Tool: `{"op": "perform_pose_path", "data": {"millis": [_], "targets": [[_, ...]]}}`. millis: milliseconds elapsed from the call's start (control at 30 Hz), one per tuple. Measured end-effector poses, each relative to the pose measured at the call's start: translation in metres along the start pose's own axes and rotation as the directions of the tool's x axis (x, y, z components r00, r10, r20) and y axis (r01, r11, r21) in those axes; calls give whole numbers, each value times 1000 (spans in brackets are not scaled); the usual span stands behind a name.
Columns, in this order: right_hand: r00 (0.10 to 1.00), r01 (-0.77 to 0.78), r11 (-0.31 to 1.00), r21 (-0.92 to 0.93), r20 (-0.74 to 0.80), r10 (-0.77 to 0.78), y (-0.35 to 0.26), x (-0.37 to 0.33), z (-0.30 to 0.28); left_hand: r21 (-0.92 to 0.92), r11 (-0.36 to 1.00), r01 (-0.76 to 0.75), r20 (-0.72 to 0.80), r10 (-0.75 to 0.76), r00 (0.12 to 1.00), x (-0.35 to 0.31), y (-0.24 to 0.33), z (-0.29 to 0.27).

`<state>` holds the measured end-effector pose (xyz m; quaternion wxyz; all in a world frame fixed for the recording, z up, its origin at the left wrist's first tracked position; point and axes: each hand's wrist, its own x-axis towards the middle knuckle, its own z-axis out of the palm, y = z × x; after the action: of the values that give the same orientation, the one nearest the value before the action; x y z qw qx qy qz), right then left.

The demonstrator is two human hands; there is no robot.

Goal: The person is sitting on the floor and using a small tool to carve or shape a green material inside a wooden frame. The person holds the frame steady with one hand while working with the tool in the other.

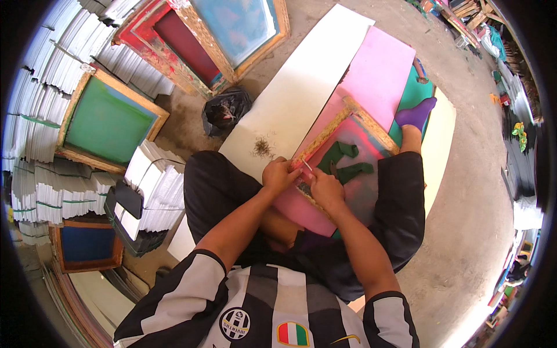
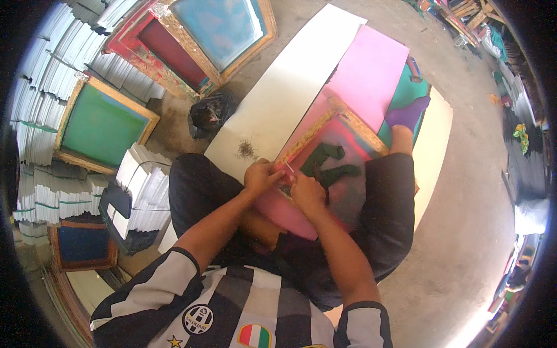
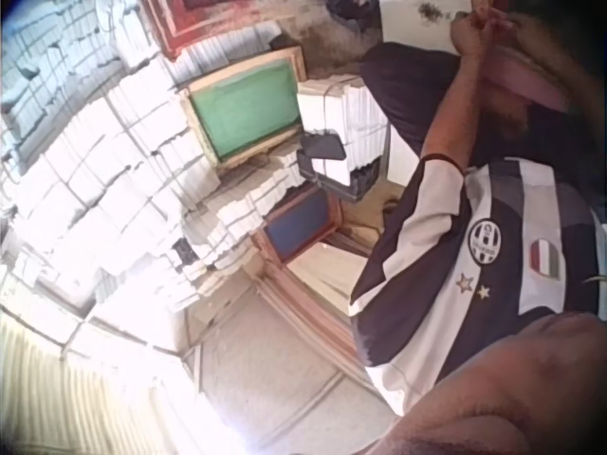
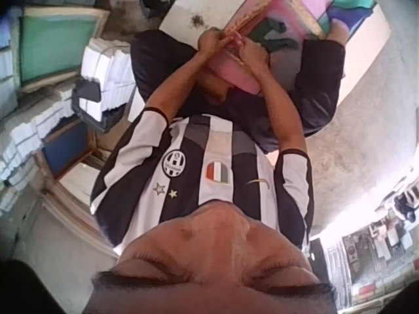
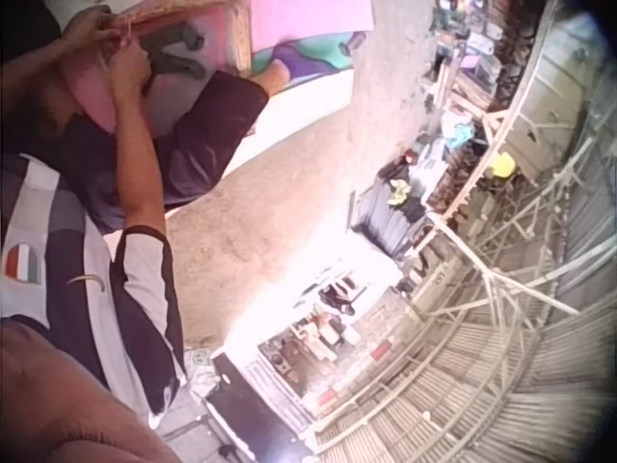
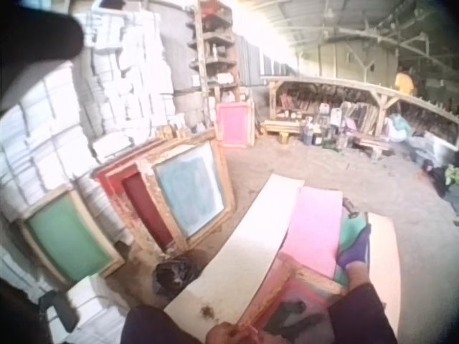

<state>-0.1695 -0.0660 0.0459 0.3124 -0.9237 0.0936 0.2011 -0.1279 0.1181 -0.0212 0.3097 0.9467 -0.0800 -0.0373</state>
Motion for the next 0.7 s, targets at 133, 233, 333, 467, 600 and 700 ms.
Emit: {"op": "perform_pose_path", "data": {"millis": [133,233,333,467,600,700], "targets": [[995,-51,994,-99,-86,43,12,-15,-9,-34,999,18,-9,-19,1000,-6,3,5],[993,-46,992,-118,-116,32,17,-17,-14,-21,999,25,-14,-25,1000,-3,4,6],[996,-42,989,-145,-87,29,13,-16,-13,-78,997,18,-17,-20,1000,-3,1,8],[995,-25,984,-174,-101,8,12,-10,-9,-73,997,10,-17,-11,1000,-2,1,8],[998,10,967,-256,-57,-25,5,-9,-17,-53,999,-7,-53,4,999,-3,1,10],[1000,24,935,-354,3,-24,7,0,-12,-33,999,-8,-35,7,999,-4,1,11]]}}
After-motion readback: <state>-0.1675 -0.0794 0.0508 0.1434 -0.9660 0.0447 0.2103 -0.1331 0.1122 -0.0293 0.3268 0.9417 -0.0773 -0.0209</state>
